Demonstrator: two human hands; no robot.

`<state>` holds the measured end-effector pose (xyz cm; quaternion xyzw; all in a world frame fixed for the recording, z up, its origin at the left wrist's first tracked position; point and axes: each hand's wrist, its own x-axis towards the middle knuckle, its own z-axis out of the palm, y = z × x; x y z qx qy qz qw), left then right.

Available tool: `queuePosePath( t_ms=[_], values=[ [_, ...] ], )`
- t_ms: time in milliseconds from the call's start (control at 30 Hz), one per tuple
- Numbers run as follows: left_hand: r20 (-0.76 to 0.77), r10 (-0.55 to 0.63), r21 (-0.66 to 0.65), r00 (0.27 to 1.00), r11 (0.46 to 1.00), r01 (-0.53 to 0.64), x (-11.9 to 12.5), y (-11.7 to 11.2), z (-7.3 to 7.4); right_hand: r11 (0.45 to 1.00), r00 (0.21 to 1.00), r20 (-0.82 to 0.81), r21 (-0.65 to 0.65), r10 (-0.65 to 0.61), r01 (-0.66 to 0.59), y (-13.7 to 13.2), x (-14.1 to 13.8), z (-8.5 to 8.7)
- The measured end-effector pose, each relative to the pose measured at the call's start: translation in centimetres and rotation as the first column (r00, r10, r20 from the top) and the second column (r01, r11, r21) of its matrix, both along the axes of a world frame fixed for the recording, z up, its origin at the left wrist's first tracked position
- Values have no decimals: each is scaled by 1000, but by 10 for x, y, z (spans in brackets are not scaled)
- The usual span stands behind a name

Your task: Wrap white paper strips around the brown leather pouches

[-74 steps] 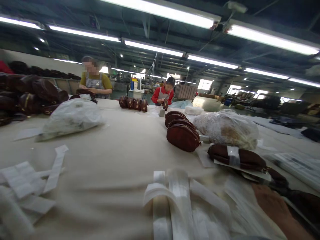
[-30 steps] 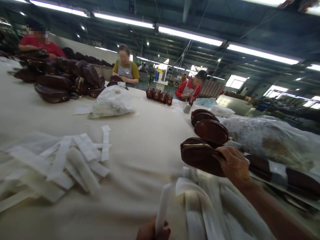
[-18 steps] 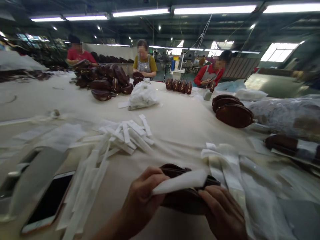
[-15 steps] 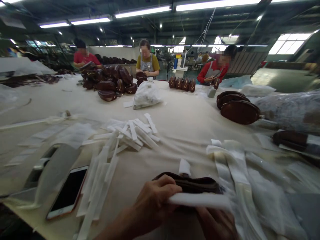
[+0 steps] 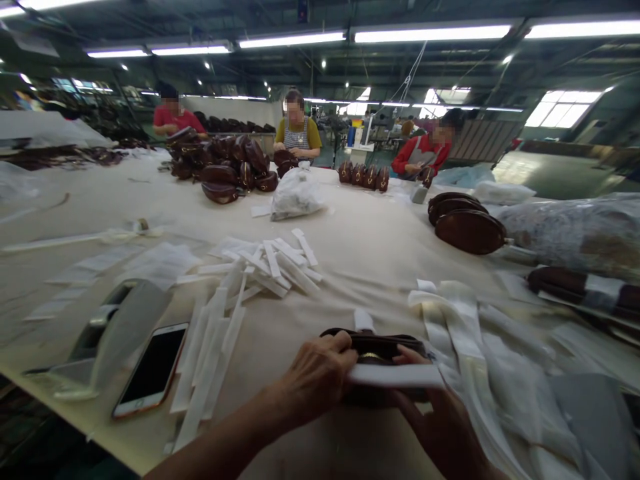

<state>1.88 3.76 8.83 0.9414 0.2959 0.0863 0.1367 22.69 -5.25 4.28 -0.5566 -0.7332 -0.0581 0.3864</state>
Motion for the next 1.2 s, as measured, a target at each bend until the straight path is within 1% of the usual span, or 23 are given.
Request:
queuePosePath(
  t_ms=[67,100,133,200,233,267,300,367,433,533,600,633,700,767,833,867,933,1000,1067,1133,1200],
  values=[
    [-25,6,-1,1000,1000,-6,0,1,5,1000,995,-99,-28,-8,5,-4,3,11],
    [-37,0,-1,999,1000,0,1,1,6,1000,995,-96,-3,-5,5,-5,3,19],
    [-52,-11,-3,999,1000,11,2,1,8,999,999,-47,46,7,-5,-5,2,26],
    [-83,-31,-2,996,1000,31,4,0,10,988,990,136,138,47,-66,-1,-4,38],
    [-96,-37,-1,995,999,37,5,0,10,983,971,229,144,76,-111,3,-8,42],
    [-107,-39,-2,994,999,39,6,0,11,979,952,288,135,107,-151,6,-11,44],
    [-113,-39,-6,993,999,38,7,0,12,976,939,316,120,137,-183,10,-12,44],
    [-117,-30,-14,993,999,28,6,1,14,972,936,310,110,166,-209,14,-8,42],
    [-112,-25,-28,993,999,22,2,4,18,980,951,286,119,118,-157,13,5,37],
    [-63,-62,-99,996,994,56,-3,9,23,996,978,203,88,-34,16,11,33,33],
    [0,-58,-123,998,991,58,-4,11,19,996,990,110,29,-92,89,12,45,33],
    [32,-33,-109,999,993,36,-4,10,14,996,994,65,-3,-93,93,14,47,33],
    [107,29,-24,994,999,-27,-2,5,-2,998,999,4,-49,-50,50,19,42,34],
    [201,51,122,978,990,-76,1,-2,-20,996,999,2,-74,45,-45,24,32,35],
    [291,14,295,956,950,-104,3,-10,-34,983,988,26,-111,150,-146,29,23,35],
    [316,-9,372,949,921,-116,4,-14,-38,975,981,43,-131,187,-180,31,21,35],
    [331,-21,479,944,865,-149,4,-22,-39,965,972,85,-165,220,-204,34,19,36],
    [333,9,529,943,826,-195,3,-29,-32,963,966,124,-179,227,-203,36,21,38],
    [338,13,570,941,793,-216,4,-33,-24,959,960,143,-191,239,-210,38,23,40],
    [322,-15,599,947,778,-191,7,-33,-20,953,956,152,-209,251,-218,39,24,42],
    [287,-46,596,957,791,-141,11,-28,-22,950,951,171,-224,256,-216,40,24,43]
  ],
)
